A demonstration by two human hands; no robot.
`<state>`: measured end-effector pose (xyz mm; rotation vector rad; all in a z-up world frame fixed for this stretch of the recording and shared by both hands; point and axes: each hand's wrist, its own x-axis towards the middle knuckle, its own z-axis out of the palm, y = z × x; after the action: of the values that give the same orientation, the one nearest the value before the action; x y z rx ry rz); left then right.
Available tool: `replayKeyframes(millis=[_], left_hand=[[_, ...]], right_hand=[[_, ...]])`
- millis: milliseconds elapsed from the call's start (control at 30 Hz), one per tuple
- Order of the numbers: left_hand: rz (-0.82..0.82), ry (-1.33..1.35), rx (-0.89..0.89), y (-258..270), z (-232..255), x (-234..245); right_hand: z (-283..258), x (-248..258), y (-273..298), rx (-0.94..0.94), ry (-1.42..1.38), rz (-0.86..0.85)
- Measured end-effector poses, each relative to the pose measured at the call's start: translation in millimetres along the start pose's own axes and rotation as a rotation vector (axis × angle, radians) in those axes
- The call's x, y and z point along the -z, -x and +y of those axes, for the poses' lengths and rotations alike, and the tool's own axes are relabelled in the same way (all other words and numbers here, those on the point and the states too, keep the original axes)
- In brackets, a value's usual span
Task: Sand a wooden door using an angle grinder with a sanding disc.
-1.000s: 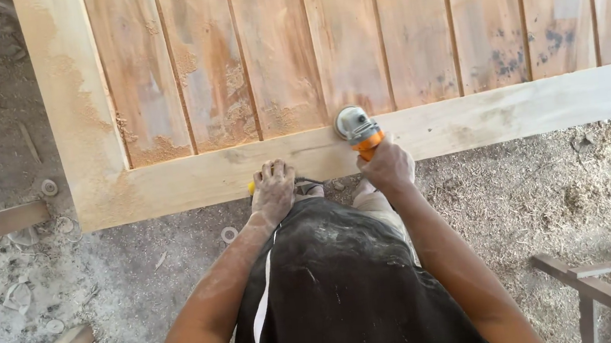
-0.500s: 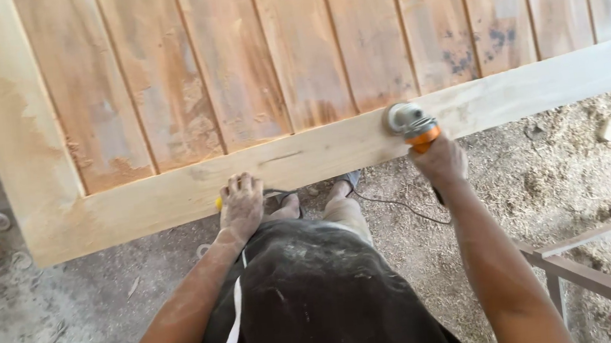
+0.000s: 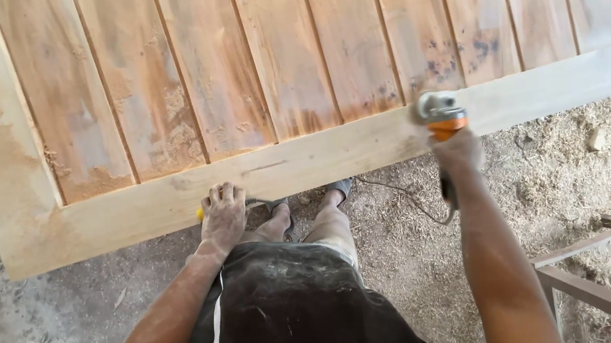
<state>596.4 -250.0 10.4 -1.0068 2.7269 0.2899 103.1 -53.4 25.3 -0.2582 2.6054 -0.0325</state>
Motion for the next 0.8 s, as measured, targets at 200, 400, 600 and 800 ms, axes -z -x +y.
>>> replayKeyframes(millis=[200,400,600,800], left_hand=[[-0.026,0.008,0.045,3,0,5],[-0.026,0.006,0.059,5,3,9],[0.003,0.042,0.058,6,0,-1],[-0.001,0.024,0.051,5,1,6]], right_hand=[[-38,-57,81,0.342,0.081,-0.021],[-125,-77,169,0.459,0.142,-0.235],[-150,-73,194,0.637,0.176,-0.239],[-117,-60,165,0.599,0.223,-0.271]])
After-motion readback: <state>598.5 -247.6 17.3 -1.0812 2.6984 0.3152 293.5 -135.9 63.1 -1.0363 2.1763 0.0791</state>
